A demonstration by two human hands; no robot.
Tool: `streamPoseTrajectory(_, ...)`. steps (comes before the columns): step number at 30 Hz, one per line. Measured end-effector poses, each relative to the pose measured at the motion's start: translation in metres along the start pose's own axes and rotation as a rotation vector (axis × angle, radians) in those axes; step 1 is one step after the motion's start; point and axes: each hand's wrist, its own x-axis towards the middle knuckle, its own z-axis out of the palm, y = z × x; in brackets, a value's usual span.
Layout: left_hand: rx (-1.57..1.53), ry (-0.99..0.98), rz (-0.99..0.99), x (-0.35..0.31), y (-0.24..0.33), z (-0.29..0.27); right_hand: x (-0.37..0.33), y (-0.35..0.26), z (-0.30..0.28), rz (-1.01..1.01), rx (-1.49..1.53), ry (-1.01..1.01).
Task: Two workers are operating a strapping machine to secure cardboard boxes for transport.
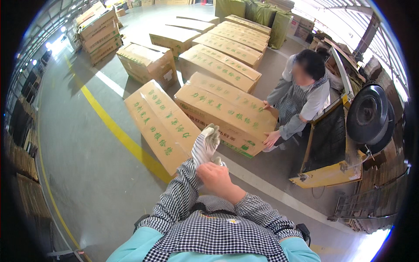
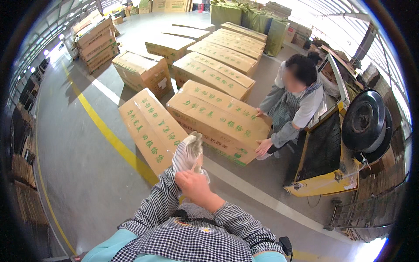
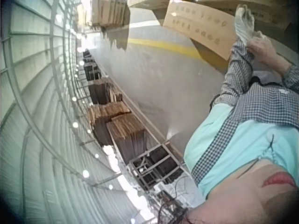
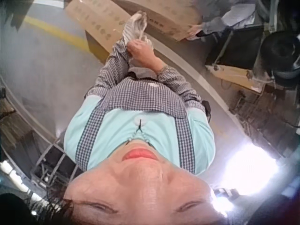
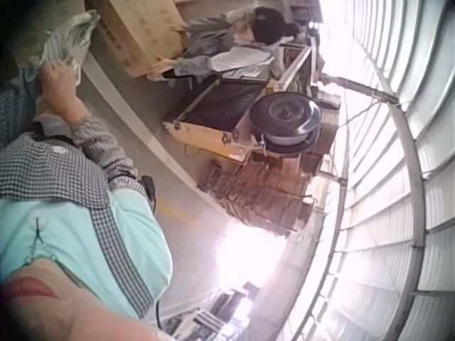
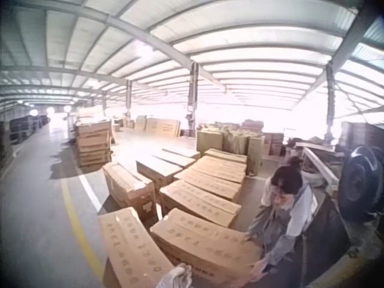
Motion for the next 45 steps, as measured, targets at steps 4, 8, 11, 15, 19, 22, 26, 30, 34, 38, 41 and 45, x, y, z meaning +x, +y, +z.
streamPoseTrajectory(4, 0.509, 0.122, 0.18, 0.016, 0.018, 0.001, 0.012, 0.002, 0.0, 0.105, 0.065, 0.022)
streamPoseTrajectory(8, 0.826, -0.116, 0.306, 0.028, -0.001, -0.012, 0.007, 0.001, 0.023, 0.148, 0.093, 0.049)
streamPoseTrajectory(11, 1.825, 0.222, 0.205, 0.008, 0.0, 0.02, 0.004, 0.013, 0.024, 0.35, 0.178, -0.002)
streamPoseTrajectory(15, 0.618, -0.146, 0.035, -0.001, 0.053, -0.016, 0.014, 0.052, 0.009, 0.834, 0.66, 0.337)
streamPoseTrajectory(19, 0.592, -0.495, -0.066, -0.038, 0.072, 0.023, 0.024, 0.065, 0.006, 0.849, 0.83, 0.317)
streamPoseTrajectory(22, -0.343, -0.503, 0.142, -0.051, 0.123, 0.056, 0.026, 0.052, 0.011, 0.801, 0.428, 0.252)
streamPoseTrajectory(26, -0.108, -0.491, 0.387, -0.038, 0.21, 0.02, 0.019, 0.07, 0.024, 0.872, 0.821, 0.345)
streamPoseTrajectory(30, 0.976, -0.492, 0.167, -0.063, 0.151, 0.0, 0.054, 0.051, 0.033, 0.743, 0.962, 0.422)
streamPoseTrajectory(34, 0.972, -0.2, -0.036, -0.079, 0.104, -0.02, 0.083, 0.035, 0.042, 0.665, 0.861, 0.399)
streamPoseTrajectory(38, -0.271, -0.723, -0.167, -0.021, 0.109, -0.056, 0.075, 0.08, 0.053, 0.646, 1.114, 0.419)
streamPoseTrajectory(41, 0.324, -0.019, -0.077, -0.015, 0.132, 0.002, 0.061, 0.106, 0.058, 0.773, 1.345, 0.226)
streamPoseTrajectory(45, 0.46, -0.039, -0.109, 0.025, 0.126, 0.001, 0.089, 0.15, 0.068, 0.864, 1.632, 0.276)
